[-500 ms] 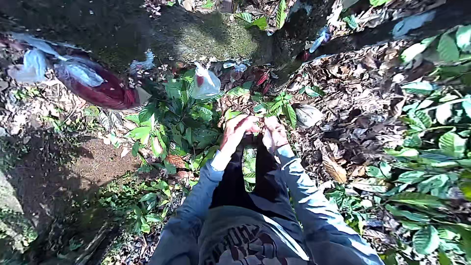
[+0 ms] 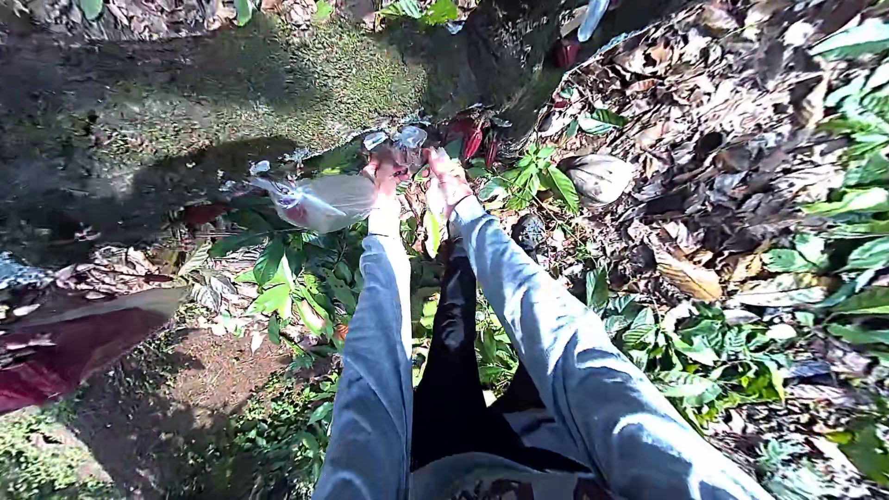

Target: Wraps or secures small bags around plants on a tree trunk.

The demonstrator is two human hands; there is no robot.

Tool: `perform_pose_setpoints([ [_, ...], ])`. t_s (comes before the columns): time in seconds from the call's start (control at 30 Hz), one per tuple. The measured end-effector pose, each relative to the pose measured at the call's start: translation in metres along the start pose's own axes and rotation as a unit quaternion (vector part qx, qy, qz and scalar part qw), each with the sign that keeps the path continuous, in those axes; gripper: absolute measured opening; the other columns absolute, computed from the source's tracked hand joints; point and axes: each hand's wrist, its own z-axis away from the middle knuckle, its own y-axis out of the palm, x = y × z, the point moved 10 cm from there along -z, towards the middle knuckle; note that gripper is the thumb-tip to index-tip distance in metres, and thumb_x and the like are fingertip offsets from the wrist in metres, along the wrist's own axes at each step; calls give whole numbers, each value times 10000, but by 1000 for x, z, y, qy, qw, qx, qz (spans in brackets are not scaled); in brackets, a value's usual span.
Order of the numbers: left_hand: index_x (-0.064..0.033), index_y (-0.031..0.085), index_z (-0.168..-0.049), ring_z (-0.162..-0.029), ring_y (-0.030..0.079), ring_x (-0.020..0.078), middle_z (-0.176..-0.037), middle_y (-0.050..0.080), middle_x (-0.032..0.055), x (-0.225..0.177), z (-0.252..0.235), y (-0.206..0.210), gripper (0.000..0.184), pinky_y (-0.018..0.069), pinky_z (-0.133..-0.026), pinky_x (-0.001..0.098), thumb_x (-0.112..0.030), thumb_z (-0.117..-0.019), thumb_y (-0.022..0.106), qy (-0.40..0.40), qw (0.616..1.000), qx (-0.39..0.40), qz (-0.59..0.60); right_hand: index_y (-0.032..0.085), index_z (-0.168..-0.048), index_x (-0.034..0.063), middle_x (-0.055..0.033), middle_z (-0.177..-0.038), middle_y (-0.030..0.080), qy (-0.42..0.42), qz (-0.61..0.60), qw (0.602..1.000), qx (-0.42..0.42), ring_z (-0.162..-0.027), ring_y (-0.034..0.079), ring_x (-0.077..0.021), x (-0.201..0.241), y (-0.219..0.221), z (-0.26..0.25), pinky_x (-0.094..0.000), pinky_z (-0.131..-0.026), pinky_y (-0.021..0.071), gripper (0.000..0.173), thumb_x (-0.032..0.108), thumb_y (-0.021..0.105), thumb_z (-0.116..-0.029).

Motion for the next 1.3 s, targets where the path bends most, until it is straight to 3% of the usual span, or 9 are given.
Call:
perform_pose_setpoints([
  [0.1,12,619,-1126,-747,680,200,-911,687,106,7,-6,5,154,606,-671,386,-65,-1010,554,16,999,28,-22,677,-1199,100,-51,-935,690,-5,15,1000,-1,-751,643,-149,0,9,-11,-361,-692,572,484,529,638,-978],
  [0.27,28,610,-1163,-805,693,213,-967,706,123,7,10,23,226,611,-753,399,37,-938,631,10,997,80,19,623,-1318,46,-145,-1144,701,-21,11,998,-65,-1030,684,-229,6,0,-6,-447,-911,581,521,329,776,-908],
  [0.4,31,631,-1100,-768,687,205,-924,707,115,1,18,28,183,611,-726,395,47,-918,647,28,996,87,13,646,-1207,-3,-169,-1068,687,-35,81,993,-82,-985,667,-248,16,-7,4,-466,-901,558,421,318,725,-947],
  [0.53,20,649,-1035,-722,687,197,-867,712,99,-2,22,31,104,602,-655,379,34,-934,628,51,996,74,-3,685,-1071,-2,-97,-856,673,-101,106,987,-73,-764,645,-178,28,-12,8,-406,-763,566,352,339,673,-988],
  [0.7,-1,597,-1163,-867,694,245,-1019,693,128,7,22,40,205,610,-728,447,29,-961,588,23,996,89,22,672,-1024,2,-114,-913,676,-85,85,988,-96,-855,645,-185,24,-23,11,-404,-815,548,330,330,678,-991],
  [0.8,-8,563,-1164,-869,694,261,-1026,684,138,11,25,41,223,610,-738,463,76,-965,505,1,992,102,73,681,-1194,15,-107,-1055,702,-87,72,990,-80,-972,659,-153,26,-21,13,-363,-903,548,353,322,622,-1031],
  [0.93,19,539,-1248,-1001,690,282,-1122,673,164,11,38,33,274,589,-891,484,46,-978,499,8,984,153,86,681,-1128,9,-46,-840,676,-116,26,989,-89,-718,635,-96,32,-21,15,-280,-704,567,274,259,652,-1020],
  [1.1,1,505,-1417,-1124,672,317,-1271,657,176,-7,65,29,441,579,-970,507,-161,-1025,629,102,983,151,-3,668,-1114,16,-58,-862,680,-117,-14,992,-44,-718,641,-125,24,-18,21,-300,-697,578,224,220,618,-1034],
  [1.3,1,719,-1032,-787,724,185,-908,743,85,-22,61,6,144,632,-757,362,-132,-978,699,199,975,-8,-97,652,-1154,10,-66,-861,674,-118,-43,988,-93,-705,631,-126,16,-28,31,-300,-666,568,219,164,662,-999],
])
